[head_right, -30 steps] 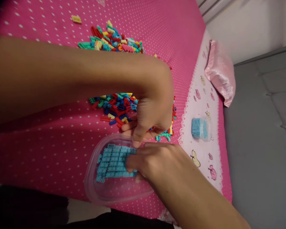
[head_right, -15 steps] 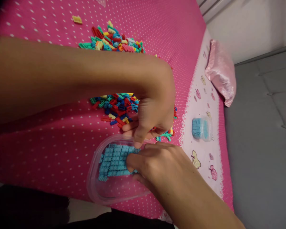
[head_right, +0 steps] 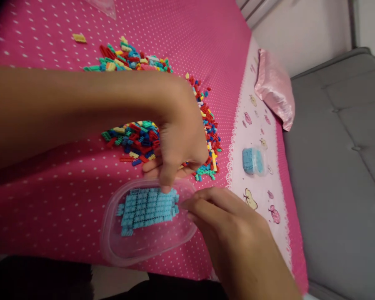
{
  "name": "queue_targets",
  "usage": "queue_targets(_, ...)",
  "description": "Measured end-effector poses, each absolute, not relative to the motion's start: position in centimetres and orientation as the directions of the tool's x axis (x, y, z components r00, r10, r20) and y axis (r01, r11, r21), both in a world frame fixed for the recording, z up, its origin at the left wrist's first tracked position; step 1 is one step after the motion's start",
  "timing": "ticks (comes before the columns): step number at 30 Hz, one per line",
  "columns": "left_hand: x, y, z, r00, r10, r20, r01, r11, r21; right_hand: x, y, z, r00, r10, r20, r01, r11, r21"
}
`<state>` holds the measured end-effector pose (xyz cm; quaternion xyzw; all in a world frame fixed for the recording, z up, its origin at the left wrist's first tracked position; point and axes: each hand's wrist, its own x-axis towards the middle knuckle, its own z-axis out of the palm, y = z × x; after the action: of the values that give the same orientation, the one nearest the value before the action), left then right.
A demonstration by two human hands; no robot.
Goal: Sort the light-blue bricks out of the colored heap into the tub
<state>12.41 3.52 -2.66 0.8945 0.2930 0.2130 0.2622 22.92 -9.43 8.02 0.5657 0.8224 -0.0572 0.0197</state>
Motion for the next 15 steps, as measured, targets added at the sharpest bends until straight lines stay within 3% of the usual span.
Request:
queue_targets(3,11.2,5.8,1.0,0.893,0.440,0.093,0.287,-0.716,0.636,21.7,-9.8,7.3,-0.330,0.942,-0.062,0.944,0.327,-0.047)
queue_targets(4,11.0,6.6,2.3,0.953,0.294,-0.077,0.275,-0.730,0.626,21.4,-9.9,7.2,-0.319,0.945,-0.067,0.948,0.317,-0.040)
queue_targets(5,10.9,7.3,3.5,0.935,0.104,-0.338,0.297,-0.748,0.594,21.2,-10.0,7.0,-0.305,0.950,-0.072,0.952,0.303,-0.041)
queue_targets(6,10.9,7.9,4.5,0.818,-0.082,-0.569,0.305,-0.777,0.551,21.1,-10.1,6.8,-0.292,0.954,-0.072,0.956,0.289,-0.050)
queue_targets(10,11.1,8.8,6.3,0.799,-0.121,-0.590,0.310,-0.757,0.576,21.0,-10.0,5.8,-0.281,0.960,-0.002,0.959,0.281,-0.046)
queue_targets(15,11.4,8.8,5.7,0.781,-0.226,-0.582,0.198,-0.794,0.575,21.0,-9.7,4.7,-0.339,0.938,0.079,0.937,0.329,0.117)
